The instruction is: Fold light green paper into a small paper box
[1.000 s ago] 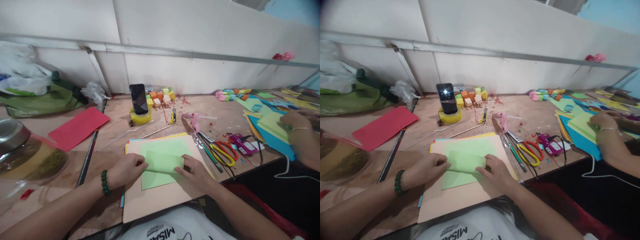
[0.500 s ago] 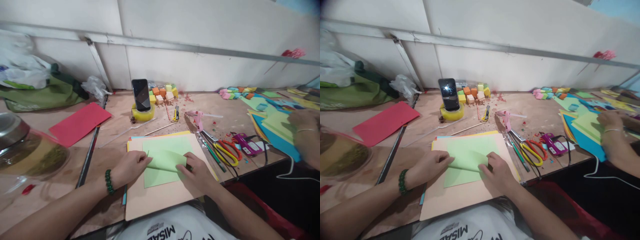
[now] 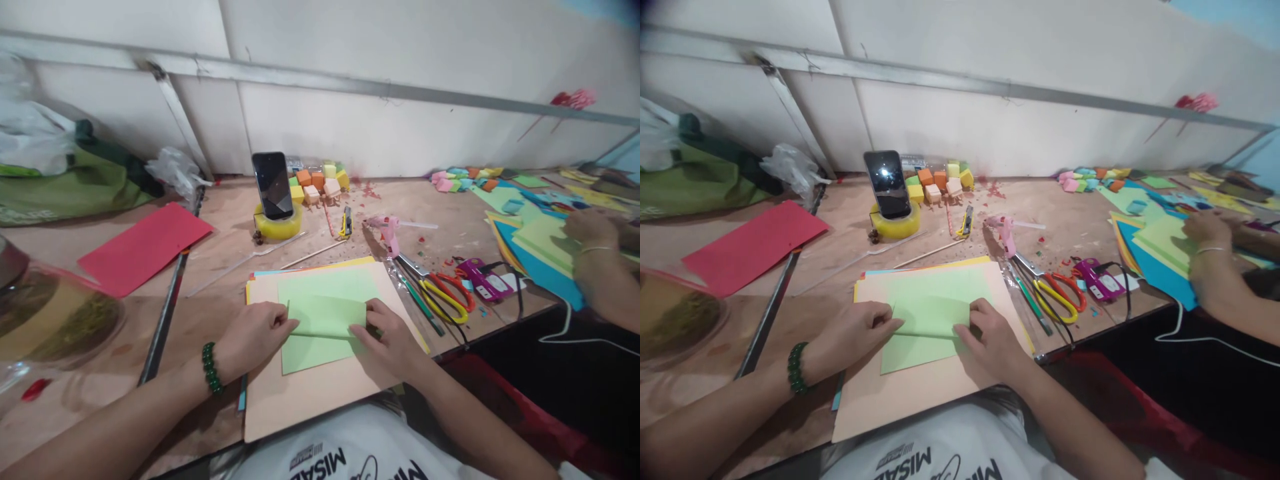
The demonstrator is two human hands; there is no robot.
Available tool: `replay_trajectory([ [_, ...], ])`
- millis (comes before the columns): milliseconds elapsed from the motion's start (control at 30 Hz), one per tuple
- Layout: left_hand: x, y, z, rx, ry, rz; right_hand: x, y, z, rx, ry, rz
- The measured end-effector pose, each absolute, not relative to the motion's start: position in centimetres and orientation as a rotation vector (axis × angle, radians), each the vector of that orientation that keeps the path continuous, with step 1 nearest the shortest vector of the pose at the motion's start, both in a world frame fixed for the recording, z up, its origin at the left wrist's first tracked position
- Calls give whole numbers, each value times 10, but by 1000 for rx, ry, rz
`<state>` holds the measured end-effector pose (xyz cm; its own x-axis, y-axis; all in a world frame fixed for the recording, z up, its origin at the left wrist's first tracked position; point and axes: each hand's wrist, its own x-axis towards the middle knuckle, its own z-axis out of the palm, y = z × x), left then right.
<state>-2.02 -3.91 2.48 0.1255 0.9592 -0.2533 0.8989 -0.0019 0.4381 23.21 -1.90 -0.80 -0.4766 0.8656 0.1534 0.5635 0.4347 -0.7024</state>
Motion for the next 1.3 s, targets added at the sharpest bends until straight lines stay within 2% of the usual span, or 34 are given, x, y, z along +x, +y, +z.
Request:
replay_trajectory([
  [733,-19,-38,27,1968,1797,27,228,-19,-24,-1120,-2250,340],
  [1133,-13,-46,27,2170,1869,-202,228,-19,-24,-1132,-2279,275],
  [1300,-15,-51,22,2461,1911,-104,228,-20,-26,-1141,-2282,273],
])
